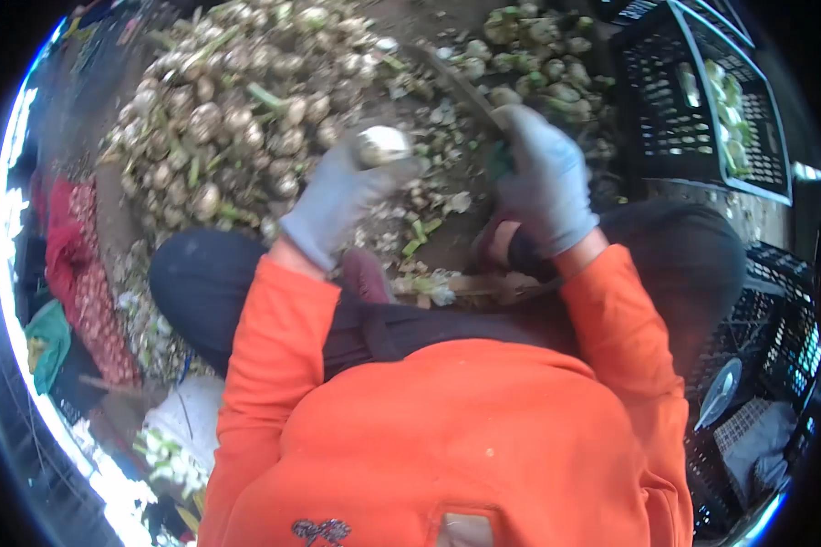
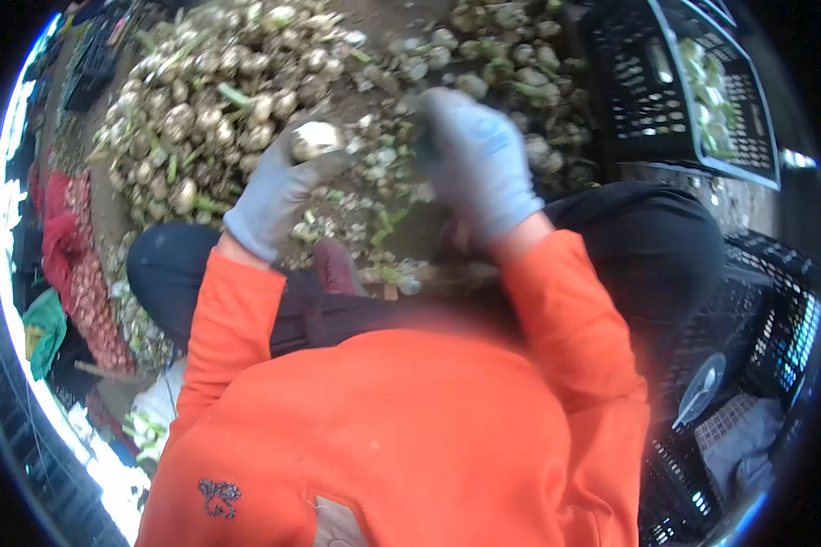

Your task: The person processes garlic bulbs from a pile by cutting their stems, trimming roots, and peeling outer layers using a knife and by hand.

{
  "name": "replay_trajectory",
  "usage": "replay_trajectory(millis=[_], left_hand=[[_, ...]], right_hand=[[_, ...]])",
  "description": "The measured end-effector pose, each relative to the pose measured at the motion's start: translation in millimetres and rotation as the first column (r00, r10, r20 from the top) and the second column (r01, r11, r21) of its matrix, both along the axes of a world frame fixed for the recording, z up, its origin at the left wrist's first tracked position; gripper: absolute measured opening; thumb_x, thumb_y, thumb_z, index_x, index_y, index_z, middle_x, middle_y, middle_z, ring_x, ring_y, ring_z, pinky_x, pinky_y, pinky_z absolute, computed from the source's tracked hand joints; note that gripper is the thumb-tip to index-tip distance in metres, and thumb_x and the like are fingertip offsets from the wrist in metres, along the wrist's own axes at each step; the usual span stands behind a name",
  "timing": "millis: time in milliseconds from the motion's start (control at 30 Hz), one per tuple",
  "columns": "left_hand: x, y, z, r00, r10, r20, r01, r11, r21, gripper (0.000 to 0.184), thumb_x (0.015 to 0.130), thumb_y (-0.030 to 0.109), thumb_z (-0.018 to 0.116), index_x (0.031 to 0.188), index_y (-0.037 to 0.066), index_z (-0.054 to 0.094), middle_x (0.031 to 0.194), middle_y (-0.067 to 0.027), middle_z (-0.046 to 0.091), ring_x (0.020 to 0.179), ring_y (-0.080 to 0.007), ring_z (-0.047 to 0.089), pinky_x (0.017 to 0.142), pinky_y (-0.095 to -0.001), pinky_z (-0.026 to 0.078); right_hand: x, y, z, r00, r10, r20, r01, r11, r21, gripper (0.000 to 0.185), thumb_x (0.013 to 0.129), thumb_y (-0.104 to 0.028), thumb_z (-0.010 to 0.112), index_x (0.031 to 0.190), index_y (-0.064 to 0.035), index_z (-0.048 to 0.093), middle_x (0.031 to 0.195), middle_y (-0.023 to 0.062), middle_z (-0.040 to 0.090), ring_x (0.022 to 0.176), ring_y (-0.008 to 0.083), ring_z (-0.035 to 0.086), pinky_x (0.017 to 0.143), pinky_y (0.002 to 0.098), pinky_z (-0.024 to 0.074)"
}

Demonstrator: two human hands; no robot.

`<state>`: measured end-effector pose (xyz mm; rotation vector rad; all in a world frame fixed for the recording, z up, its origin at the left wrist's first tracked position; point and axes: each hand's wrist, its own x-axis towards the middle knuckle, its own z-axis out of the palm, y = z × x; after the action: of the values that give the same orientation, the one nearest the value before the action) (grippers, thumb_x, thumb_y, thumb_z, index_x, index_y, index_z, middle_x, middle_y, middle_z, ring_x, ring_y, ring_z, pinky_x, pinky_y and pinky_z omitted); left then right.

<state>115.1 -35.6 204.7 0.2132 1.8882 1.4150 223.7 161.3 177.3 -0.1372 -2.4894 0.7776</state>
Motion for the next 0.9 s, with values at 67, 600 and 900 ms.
replay_trajectory(millis=[67,600,900], left_hand=[[-10.1,5.8,-23.1,0.992,0.064,0.105,-0.07,0.996,0.054,0.054,0.079,0.013,0.076,0.126,0.004,0.053,0.094,-0.0004,0.062,0.08,-0.0073,0.06,0.069,-0.0232,0.05],[-167.3,-8.0,-80.7,0.655,-0.71,-0.259,-0.152,0.212,-0.965,0.077,0.074,0.048,0.072,0.141,0.017,0.047,0.144,-0.0129,0.047,0.133,-0.0295,0.044,0.111,-0.0437,0.032],[-171.3,-12.1,-125.7,0.504,-0.837,-0.212,-0.299,0.06,-0.952,0.065,0.078,0.036,0.069,0.136,0.017,0.048,0.139,-0.0081,0.05,0.131,-0.0273,0.045,0.11,-0.0482,0.027]], right_hand=[[12.0,-7.1,9.6,0.997,-0.023,0.08,0.035,0.986,-0.161,0.013,0.079,-0.007,0.064,0.09,-0.0072,0.056,0.078,0.0179,0.06,0.074,0.0371,0.061,0.064,0.0455,0.0488],[51.7,25.7,42.2,0.957,-0.267,0.112,0.242,0.526,-0.815,0.038,0.09,-0.011,0.064,0.125,-0.0025,0.053,0.074,-0.0021,0.053,0.048,0.0017,0.039,0.04,0.0178,0.0277],[39.1,20.1,51.0,0.926,-0.232,0.298,0.368,0.372,-0.852,0.039,0.089,-0.001,0.065,0.127,-0.0001,0.055,0.105,0.0008,0.06,0.085,0.004,0.053,0.073,0.0184,0.0431]])
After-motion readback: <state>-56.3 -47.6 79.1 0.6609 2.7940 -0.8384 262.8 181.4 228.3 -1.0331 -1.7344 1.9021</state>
